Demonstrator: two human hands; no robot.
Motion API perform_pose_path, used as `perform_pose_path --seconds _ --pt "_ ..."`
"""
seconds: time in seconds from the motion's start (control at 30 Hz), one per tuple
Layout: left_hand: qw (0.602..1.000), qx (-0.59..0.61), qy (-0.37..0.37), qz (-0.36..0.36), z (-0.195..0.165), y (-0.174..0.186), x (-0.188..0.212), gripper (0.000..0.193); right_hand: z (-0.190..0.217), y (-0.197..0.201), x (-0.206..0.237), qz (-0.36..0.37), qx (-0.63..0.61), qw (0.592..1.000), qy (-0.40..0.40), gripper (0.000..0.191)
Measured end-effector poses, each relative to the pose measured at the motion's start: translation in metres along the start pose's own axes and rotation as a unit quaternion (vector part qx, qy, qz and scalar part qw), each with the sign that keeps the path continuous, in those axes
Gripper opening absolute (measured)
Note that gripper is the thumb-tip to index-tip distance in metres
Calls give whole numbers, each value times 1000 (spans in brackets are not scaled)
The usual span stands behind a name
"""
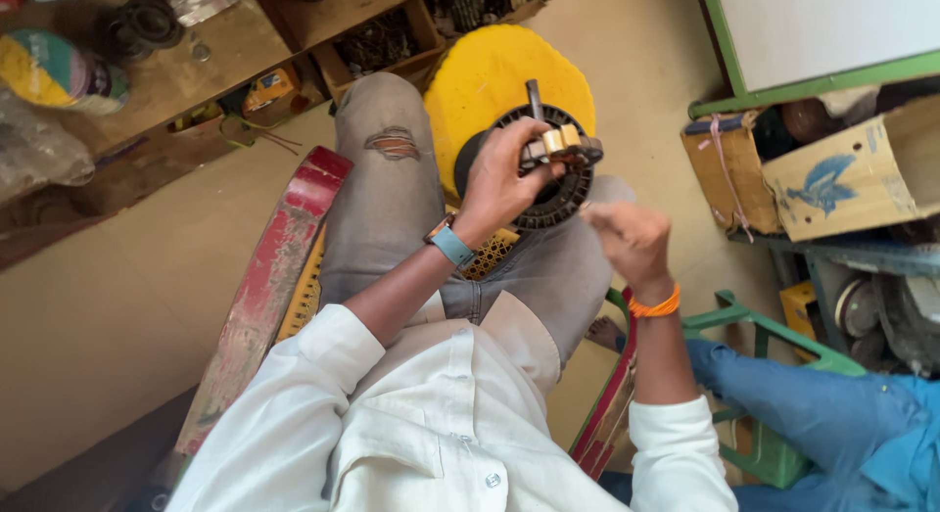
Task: The person sits with a fan motor armature on their lap and fits small copper coil assemblies onto the armature slots, pressing and adjusting each coil by hand to seat it. They briefly reach toward a workbench with tools and a phone before returning to fitting the coils on the armature.
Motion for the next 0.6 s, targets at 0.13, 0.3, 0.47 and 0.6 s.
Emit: perform_pose_path --seconds 0.13,0.3,0.47,0.6 --pt "1000 -15 1 -3 4 -2 3 33 -16 19 -18 -50 -14 998 -35 9" --pt "999 -29 -13 -17 0 0 7 30 -15 27 -72 -41 -12 998 45 8" --pt "999 -35 -24 -26 -4 1 6 31 -8 23 -108 -5 -18 995 97 7" --pt "999 -29 -10 -13 -1 1 7 30 -23 14 -119 28 1 993 115 6"
Point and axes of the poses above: each hand's wrist, its own x-axis away from the middle knuckle, its own y-axis out of the back of the hand, z = x × y, the point moved 1 cm from there along -x, towards the middle knuckle, and after that the axes turned 10 degrees about y, right-handed, at the moved point
